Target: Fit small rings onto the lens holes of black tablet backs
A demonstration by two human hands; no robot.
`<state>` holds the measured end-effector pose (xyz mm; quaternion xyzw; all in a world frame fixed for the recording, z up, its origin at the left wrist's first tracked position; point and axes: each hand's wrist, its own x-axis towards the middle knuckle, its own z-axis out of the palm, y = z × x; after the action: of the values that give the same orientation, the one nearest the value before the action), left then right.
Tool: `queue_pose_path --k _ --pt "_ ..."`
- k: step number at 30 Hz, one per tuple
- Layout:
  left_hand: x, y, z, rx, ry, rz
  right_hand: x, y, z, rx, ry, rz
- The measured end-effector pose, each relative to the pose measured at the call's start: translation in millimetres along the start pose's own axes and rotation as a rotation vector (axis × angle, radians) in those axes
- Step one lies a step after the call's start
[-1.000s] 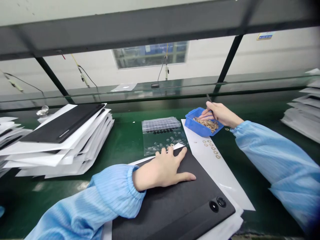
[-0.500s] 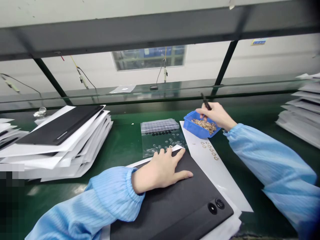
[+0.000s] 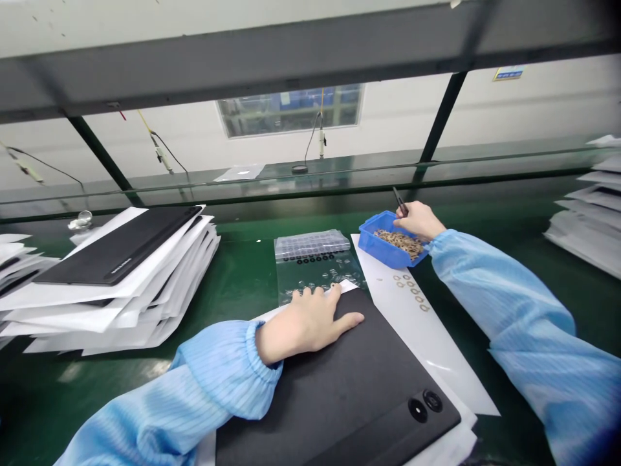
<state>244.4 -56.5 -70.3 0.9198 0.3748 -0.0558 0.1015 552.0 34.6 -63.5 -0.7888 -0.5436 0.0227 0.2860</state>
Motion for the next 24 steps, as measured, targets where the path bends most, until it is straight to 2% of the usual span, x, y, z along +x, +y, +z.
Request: queue_pose_path --k 4,8,10,14,16,18,24 --pt "0 0 -1.1 -0.001 -0.011 -0.006 -11 -17 -6 0.024 -0.001 -0.088" --pt "3 -1 -5.6 -0.012 -0.02 -0.026 -38 -61 1 0.082 -0.038 -0.336" --pt "4 -2 -8.3 -0.017 -0.041 -0.055 -50 -85 20 0.103 -0.152 -0.509" --pt "6 -4 -10.6 -0.046 -0.114 -0.1 -55 -120 78 0.114 -0.431 -0.789" --pt "6 -6 -9.8 -0.057 -0.118 -0.098 -49 -127 103 0.108 -0.5 -0.859" --pt "6 -7 -8.5 -0.063 -0.111 -0.095 -42 -128 118 0.097 -0.526 -0.893" --pt "7 -7 -8.4 -0.089 -0.117 -0.103 -36 -118 130 0.104 -0.52 -0.916"
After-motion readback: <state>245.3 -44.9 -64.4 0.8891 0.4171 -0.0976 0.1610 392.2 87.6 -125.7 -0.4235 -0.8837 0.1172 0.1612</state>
